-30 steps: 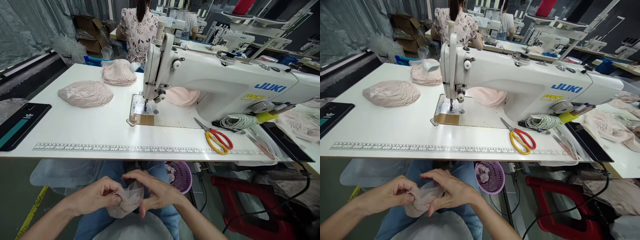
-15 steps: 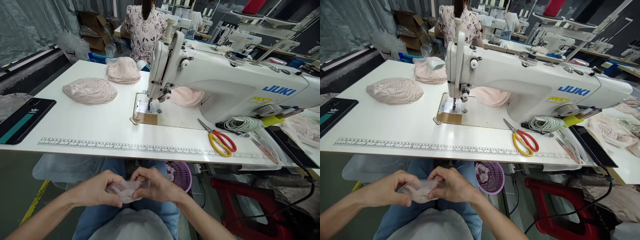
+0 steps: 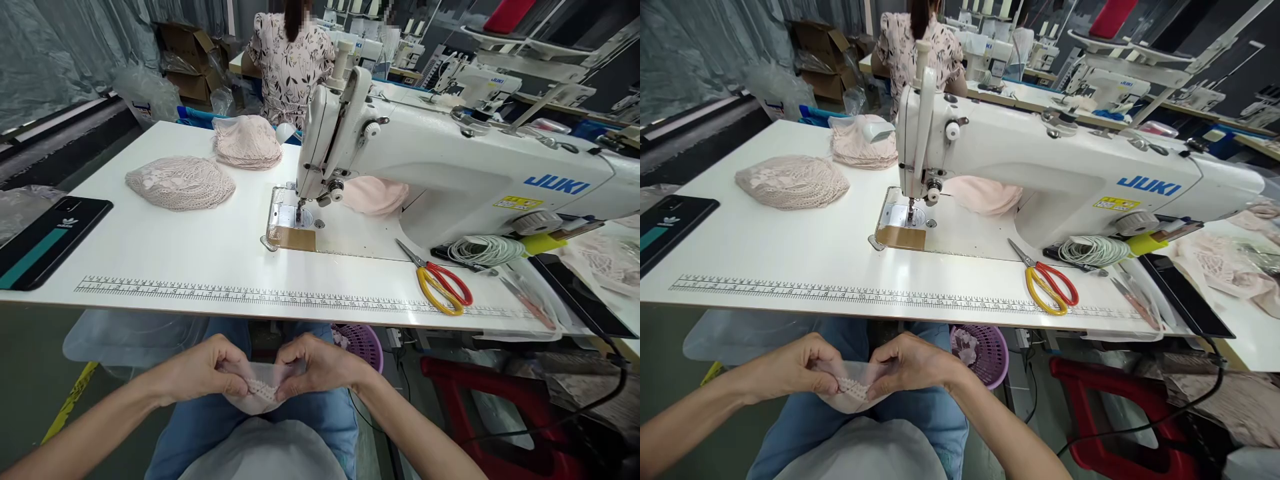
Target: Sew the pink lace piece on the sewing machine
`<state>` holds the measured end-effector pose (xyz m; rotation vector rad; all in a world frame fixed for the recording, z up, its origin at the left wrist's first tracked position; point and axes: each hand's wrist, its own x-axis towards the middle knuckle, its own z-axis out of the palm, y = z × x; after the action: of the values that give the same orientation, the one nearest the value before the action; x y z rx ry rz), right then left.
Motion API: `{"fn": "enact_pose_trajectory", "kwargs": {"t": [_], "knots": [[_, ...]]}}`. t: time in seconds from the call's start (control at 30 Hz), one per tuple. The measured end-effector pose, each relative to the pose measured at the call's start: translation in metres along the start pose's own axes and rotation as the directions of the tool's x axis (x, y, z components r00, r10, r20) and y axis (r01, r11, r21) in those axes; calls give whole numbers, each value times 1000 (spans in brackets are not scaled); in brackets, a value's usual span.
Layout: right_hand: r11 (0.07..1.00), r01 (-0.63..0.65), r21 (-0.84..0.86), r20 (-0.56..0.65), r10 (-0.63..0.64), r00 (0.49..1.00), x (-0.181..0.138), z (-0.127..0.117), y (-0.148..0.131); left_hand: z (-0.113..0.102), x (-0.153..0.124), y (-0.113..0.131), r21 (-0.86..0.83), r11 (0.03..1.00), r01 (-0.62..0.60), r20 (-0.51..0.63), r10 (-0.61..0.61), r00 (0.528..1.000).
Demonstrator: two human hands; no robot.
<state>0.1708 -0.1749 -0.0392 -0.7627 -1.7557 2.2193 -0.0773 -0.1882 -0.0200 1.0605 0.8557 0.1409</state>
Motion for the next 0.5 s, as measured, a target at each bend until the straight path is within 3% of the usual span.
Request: {"fn": "enact_pose_trajectory", "kwargs": {"t": [0.5], "knots": [[993,24,-119,37,-19,999,-7,-17,-1,4,13,1,71,996,59,-9,-58,998]]}}
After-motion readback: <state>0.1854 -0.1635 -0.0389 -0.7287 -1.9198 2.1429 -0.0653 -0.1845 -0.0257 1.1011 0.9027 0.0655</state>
